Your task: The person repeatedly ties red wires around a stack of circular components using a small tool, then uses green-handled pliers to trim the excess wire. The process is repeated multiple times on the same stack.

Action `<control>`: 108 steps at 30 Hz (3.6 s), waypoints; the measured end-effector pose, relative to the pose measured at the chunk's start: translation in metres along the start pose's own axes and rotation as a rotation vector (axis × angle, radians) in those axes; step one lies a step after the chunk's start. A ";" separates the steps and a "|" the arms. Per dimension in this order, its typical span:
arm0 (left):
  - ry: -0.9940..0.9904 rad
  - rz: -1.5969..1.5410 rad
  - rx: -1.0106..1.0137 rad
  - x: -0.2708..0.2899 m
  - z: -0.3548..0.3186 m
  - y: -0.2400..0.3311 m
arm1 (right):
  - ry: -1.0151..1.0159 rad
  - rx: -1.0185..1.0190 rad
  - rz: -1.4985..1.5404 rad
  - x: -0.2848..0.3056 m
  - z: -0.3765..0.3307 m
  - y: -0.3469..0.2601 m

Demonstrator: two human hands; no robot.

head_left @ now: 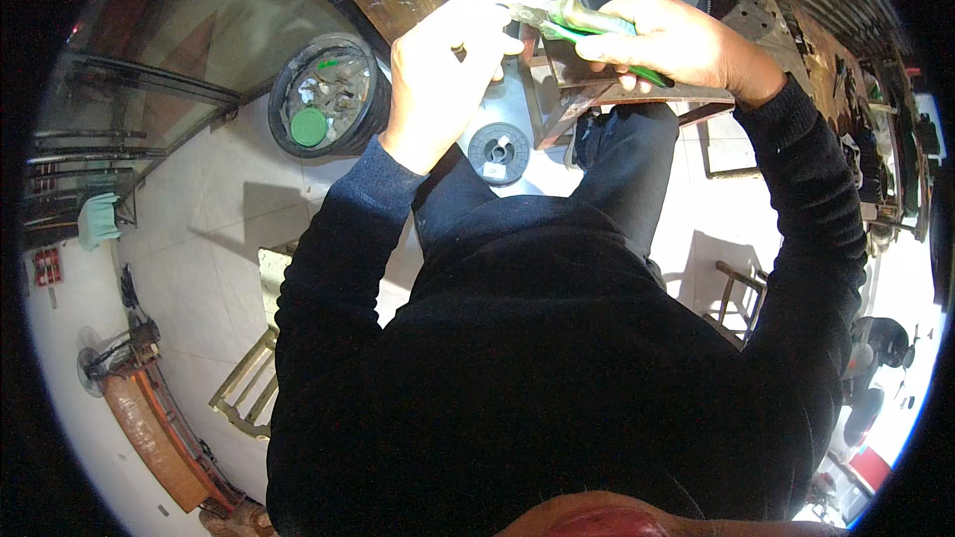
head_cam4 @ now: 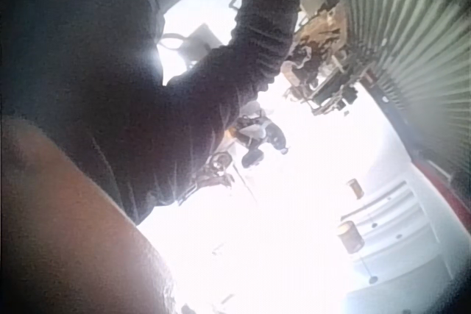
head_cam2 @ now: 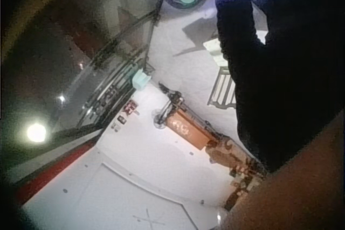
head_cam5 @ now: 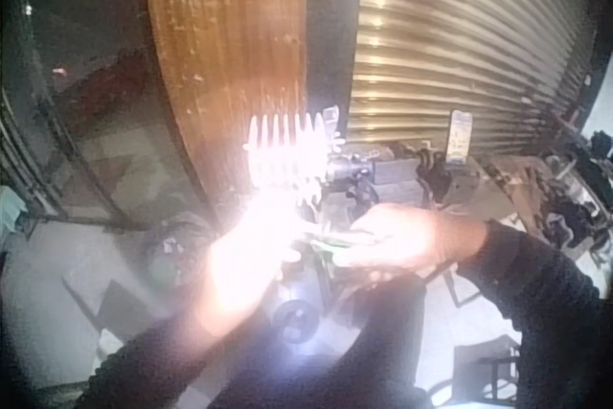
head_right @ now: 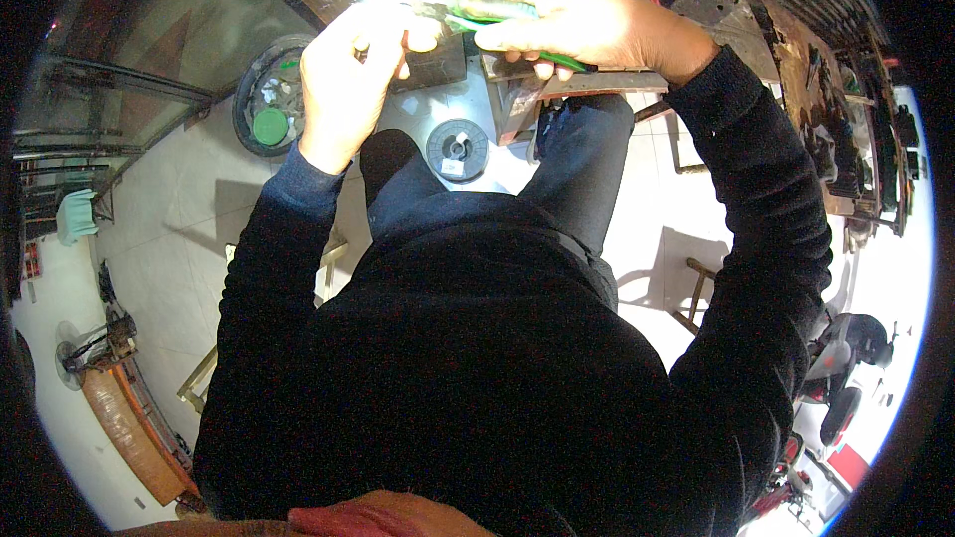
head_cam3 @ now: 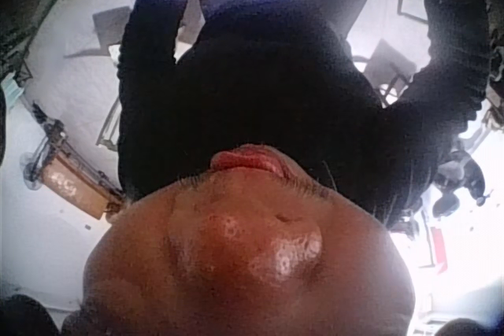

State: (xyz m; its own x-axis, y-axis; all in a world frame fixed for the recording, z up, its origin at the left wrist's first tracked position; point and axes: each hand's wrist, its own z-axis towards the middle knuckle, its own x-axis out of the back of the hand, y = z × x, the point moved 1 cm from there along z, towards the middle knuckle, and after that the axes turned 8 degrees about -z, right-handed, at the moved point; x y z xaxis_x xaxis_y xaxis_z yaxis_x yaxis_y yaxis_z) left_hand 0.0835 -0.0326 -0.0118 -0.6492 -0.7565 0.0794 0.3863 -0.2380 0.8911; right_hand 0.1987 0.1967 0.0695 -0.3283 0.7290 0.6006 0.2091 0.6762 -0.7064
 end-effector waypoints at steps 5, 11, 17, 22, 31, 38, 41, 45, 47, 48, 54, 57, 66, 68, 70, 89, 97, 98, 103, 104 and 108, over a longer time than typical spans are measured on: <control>0.024 0.161 -0.136 0.001 0.005 -0.002 | 0.075 0.006 -0.136 -0.003 0.000 0.002; -0.082 0.208 -0.096 -0.011 -0.004 0.001 | 0.313 0.460 -0.802 -0.010 0.006 0.004; 0.144 0.169 -0.219 0.029 0.021 0.006 | 0.270 0.270 -0.850 -0.008 -0.002 0.013; 0.243 0.076 0.077 0.054 0.007 -0.010 | 0.359 0.389 -0.890 0.002 -0.012 0.017; -0.098 -0.093 0.288 -0.004 -0.023 -0.041 | 0.477 0.585 -0.330 0.018 -0.093 0.049; -0.321 -0.092 0.334 -0.041 -0.016 -0.059 | 1.232 -0.253 -0.692 0.106 -0.210 0.190; -0.508 -0.132 0.406 -0.058 -0.017 -0.070 | 1.066 -0.770 -0.789 0.117 -0.217 0.266; -0.577 -0.036 0.402 -0.070 -0.027 -0.085 | 1.042 -0.732 -0.822 0.108 -0.209 0.327; -0.657 0.191 0.329 -0.072 -0.031 -0.095 | 1.006 -0.789 -0.744 0.108 -0.202 0.344; -0.717 0.350 0.252 -0.071 -0.033 -0.099 | 1.009 -0.804 -0.745 0.109 -0.197 0.351; -0.762 0.574 0.034 -0.048 -0.041 -0.111 | 1.065 -0.697 -0.820 0.111 -0.165 0.354; -0.641 0.585 0.087 -0.027 -0.036 -0.103 | 1.202 -0.530 -0.945 0.093 -0.160 0.318; -0.586 0.453 0.317 -0.039 -0.016 -0.048 | 0.848 0.055 -0.824 0.022 -0.073 0.203; -0.625 0.378 0.288 -0.050 -0.018 -0.033 | 0.840 0.138 -0.861 0.012 -0.063 0.200; -0.683 0.379 0.222 -0.060 -0.016 -0.021 | 0.887 0.190 -0.919 0.007 -0.055 0.201; -0.575 0.032 -0.091 -0.168 0.052 0.010 | 0.943 0.120 0.129 -0.014 -0.096 0.117; -0.549 0.052 -0.060 -0.159 0.050 -0.010 | 1.057 0.196 -0.420 -0.024 -0.097 0.115; -0.556 0.122 -0.184 -0.158 0.053 -0.011 | 1.074 0.286 -0.684 -0.022 -0.095 0.116; -0.494 0.290 -0.544 -0.151 0.058 -0.014 | 1.034 0.247 -0.030 -0.028 -0.086 0.122; -0.502 0.256 -0.482 -0.150 0.056 -0.013 | 1.045 0.267 -0.029 -0.029 -0.085 0.121; -0.481 0.117 -0.229 -0.145 0.051 -0.010 | 0.814 0.076 0.155 -0.033 -0.086 0.118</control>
State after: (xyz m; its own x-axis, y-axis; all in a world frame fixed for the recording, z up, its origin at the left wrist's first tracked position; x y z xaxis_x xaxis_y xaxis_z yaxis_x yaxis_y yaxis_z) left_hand 0.1405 0.1108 -0.0091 -0.7991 -0.4349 0.4150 0.5717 -0.3363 0.7484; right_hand 0.3141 0.2615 -0.0017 0.4745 0.6821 0.5564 0.1243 0.5739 -0.8095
